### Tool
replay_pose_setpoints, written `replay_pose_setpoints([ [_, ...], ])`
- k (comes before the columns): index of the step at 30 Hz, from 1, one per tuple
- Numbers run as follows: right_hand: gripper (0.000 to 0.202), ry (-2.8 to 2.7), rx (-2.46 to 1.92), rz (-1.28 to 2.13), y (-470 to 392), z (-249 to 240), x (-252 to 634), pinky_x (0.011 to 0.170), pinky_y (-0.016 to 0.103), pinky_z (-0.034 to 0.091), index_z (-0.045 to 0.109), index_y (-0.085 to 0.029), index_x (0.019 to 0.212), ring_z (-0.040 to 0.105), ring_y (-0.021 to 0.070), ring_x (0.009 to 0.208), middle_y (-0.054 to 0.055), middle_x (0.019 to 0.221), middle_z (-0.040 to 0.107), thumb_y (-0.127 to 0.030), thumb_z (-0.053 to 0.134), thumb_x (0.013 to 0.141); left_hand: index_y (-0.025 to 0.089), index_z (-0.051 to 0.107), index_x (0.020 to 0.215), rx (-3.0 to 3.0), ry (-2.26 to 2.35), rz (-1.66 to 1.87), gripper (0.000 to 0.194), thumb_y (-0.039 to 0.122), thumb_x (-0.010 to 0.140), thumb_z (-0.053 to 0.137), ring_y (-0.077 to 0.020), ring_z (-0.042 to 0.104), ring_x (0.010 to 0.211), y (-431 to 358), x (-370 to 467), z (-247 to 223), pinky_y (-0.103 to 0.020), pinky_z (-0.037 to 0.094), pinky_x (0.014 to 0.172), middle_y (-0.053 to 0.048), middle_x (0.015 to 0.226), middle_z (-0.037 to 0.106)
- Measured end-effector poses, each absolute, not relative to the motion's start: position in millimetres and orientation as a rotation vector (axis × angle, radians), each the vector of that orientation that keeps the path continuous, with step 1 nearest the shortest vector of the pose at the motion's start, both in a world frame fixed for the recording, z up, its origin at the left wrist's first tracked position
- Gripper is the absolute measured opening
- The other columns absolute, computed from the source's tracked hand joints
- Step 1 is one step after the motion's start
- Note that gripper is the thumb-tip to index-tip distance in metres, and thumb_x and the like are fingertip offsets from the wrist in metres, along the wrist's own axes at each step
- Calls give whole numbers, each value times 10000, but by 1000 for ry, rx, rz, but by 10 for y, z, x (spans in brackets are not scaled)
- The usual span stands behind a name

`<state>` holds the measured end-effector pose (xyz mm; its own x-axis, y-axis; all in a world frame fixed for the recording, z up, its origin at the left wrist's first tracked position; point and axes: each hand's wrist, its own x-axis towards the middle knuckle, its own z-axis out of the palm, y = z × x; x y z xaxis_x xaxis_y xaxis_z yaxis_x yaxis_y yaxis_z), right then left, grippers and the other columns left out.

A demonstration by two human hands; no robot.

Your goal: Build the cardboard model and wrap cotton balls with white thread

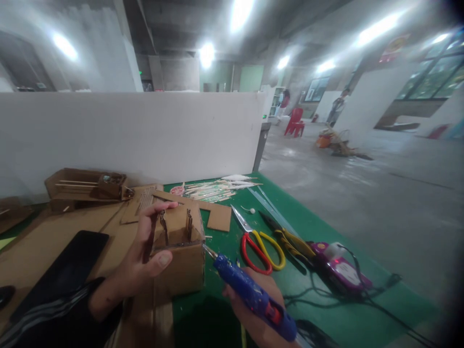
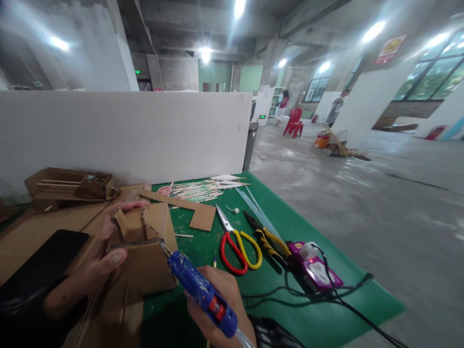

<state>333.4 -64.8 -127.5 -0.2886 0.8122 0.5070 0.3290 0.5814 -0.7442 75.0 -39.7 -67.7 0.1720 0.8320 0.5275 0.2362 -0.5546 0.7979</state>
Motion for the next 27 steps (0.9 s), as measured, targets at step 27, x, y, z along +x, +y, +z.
replay_pose_setpoints([
  [27,116,-1861,-923,655,-644,-1249,3329,572,187,507,633,-217,738,635,128,567,-27,656,666,-240,606,849,346,392,1369,1892,1047,1389,574,506,850,579,-364,277,1395,-400,750,-680,-558,267,1141,-69,1432,387],
])
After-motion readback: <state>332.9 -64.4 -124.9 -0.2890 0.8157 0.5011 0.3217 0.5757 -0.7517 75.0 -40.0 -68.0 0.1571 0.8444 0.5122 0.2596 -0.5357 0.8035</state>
